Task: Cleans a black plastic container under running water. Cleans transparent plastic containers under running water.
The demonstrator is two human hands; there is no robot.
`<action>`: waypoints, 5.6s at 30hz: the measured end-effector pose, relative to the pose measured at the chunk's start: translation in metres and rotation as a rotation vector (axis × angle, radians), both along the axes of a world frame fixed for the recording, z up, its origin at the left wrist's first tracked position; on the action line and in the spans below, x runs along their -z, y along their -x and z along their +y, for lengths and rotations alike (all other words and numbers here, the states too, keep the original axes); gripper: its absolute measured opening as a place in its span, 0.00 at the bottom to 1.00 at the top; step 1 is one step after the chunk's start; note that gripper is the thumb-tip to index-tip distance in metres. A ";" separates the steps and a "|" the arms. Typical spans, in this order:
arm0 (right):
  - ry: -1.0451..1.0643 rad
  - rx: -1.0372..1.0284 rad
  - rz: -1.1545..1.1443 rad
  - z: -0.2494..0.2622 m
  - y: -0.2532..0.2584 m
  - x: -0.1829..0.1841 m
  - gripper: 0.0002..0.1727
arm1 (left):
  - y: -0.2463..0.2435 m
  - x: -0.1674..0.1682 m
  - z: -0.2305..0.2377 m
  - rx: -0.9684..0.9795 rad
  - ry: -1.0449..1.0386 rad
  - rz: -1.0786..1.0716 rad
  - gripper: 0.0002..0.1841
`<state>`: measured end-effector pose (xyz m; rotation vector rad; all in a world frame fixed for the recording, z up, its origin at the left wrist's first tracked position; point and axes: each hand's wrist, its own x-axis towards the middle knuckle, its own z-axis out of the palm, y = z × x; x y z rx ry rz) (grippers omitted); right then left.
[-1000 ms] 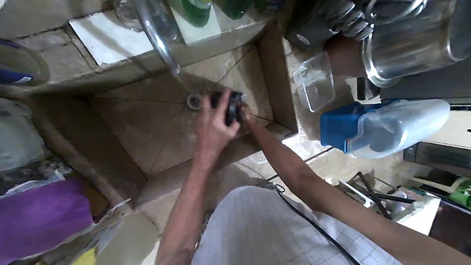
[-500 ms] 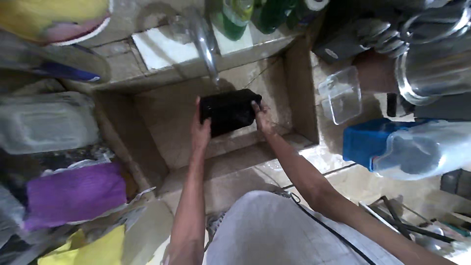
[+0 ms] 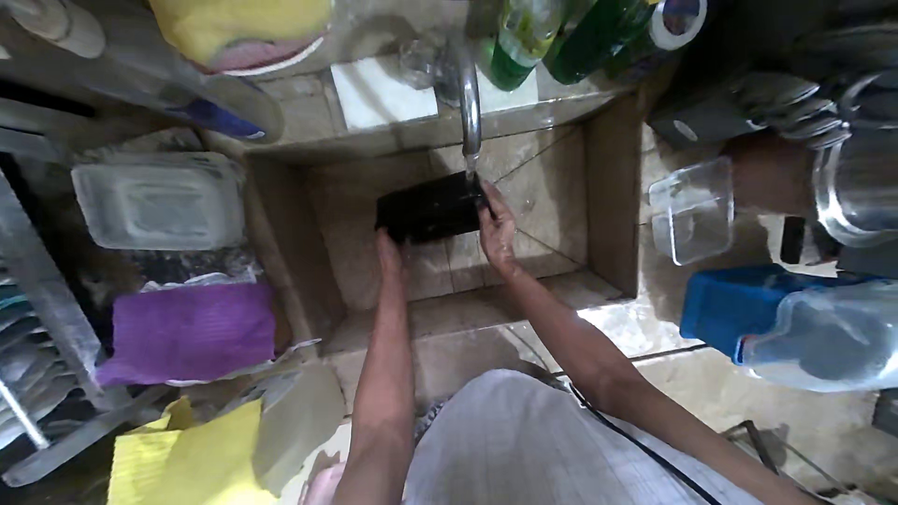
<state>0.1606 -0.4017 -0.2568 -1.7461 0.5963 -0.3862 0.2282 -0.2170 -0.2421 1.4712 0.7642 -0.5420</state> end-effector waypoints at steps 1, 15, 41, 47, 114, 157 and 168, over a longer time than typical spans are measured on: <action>0.023 0.021 -0.005 -0.010 0.004 0.000 0.23 | -0.002 0.000 -0.010 0.053 -0.008 -0.027 0.28; 0.059 0.232 -0.029 -0.076 0.055 -0.011 0.24 | 0.011 -0.005 -0.072 0.091 0.280 0.025 0.28; -0.940 0.376 0.325 -0.080 0.075 0.007 0.33 | -0.021 -0.005 -0.032 0.516 0.666 -0.032 0.33; -0.897 0.395 0.240 -0.095 0.058 0.013 0.34 | -0.016 0.006 -0.035 0.512 0.474 -0.048 0.33; 0.668 -0.558 0.646 -0.128 0.398 -0.169 0.12 | 0.186 -0.107 -0.136 1.305 0.237 -0.634 0.24; -0.605 -0.675 0.324 0.084 -0.027 -0.146 0.35 | -0.145 -0.220 0.251 0.475 -1.120 -0.300 0.23; -0.706 0.079 0.426 -0.015 0.000 -0.065 0.37 | -0.039 -0.112 0.000 1.120 -0.555 -0.443 0.18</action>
